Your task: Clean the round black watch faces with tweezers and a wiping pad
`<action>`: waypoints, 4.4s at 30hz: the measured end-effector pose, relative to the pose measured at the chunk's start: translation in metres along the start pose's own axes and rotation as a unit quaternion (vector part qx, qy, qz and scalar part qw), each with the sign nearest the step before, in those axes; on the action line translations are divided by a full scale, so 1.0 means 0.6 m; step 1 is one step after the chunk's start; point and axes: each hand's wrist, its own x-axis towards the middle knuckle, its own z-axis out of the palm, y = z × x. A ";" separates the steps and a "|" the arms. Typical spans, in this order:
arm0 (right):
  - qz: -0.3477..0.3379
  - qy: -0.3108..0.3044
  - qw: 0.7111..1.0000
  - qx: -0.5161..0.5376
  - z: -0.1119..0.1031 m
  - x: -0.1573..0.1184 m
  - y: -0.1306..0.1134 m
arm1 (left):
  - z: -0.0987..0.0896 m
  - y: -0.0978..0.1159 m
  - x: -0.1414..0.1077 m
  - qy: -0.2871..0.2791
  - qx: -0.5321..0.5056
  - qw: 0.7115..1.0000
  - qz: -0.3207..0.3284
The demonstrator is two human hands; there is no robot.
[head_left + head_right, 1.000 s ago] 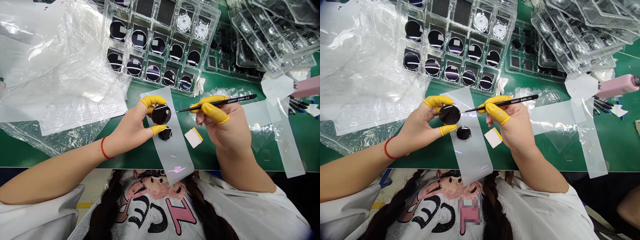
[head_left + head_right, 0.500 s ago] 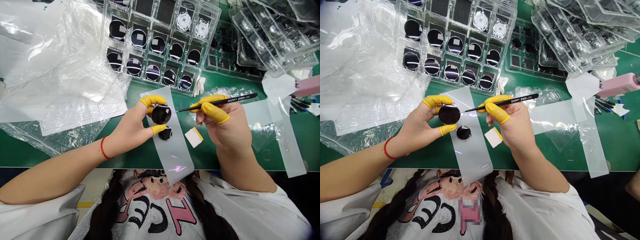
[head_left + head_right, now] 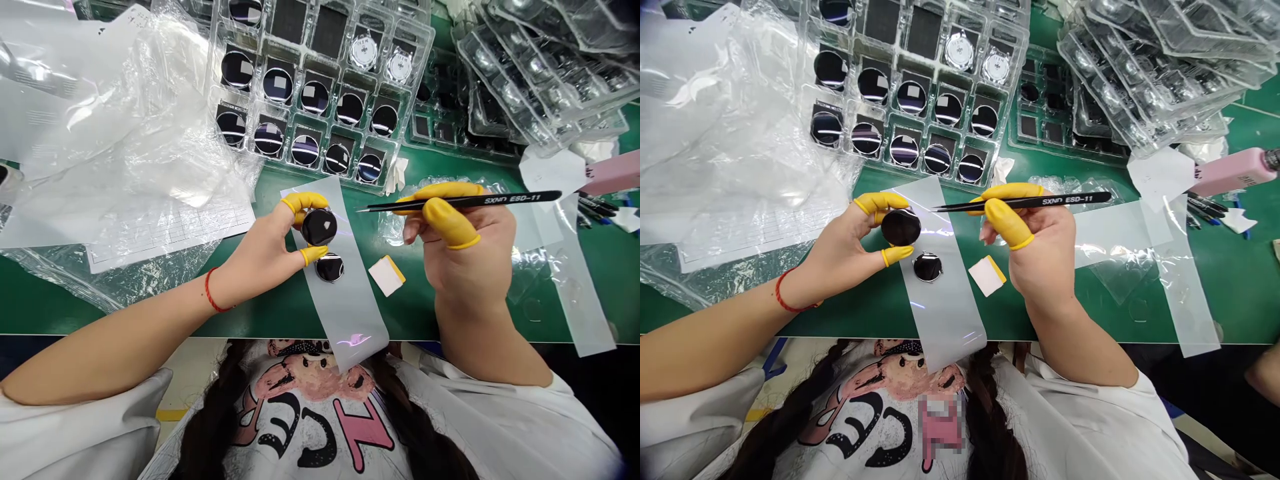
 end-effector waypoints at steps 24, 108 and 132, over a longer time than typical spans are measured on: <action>0.050 0.065 0.995 0.056 -0.009 0.052 0.029 | -0.026 0.033 0.456 -0.026 0.435 0.899 -0.040; -0.414 -0.125 0.817 -0.382 0.036 -0.036 0.058 | 0.029 0.033 0.014 -0.044 -0.202 0.976 -0.073; -0.432 -0.032 0.856 -0.284 0.004 0.026 0.052 | 0.002 0.051 0.023 -0.061 -0.221 0.967 -0.110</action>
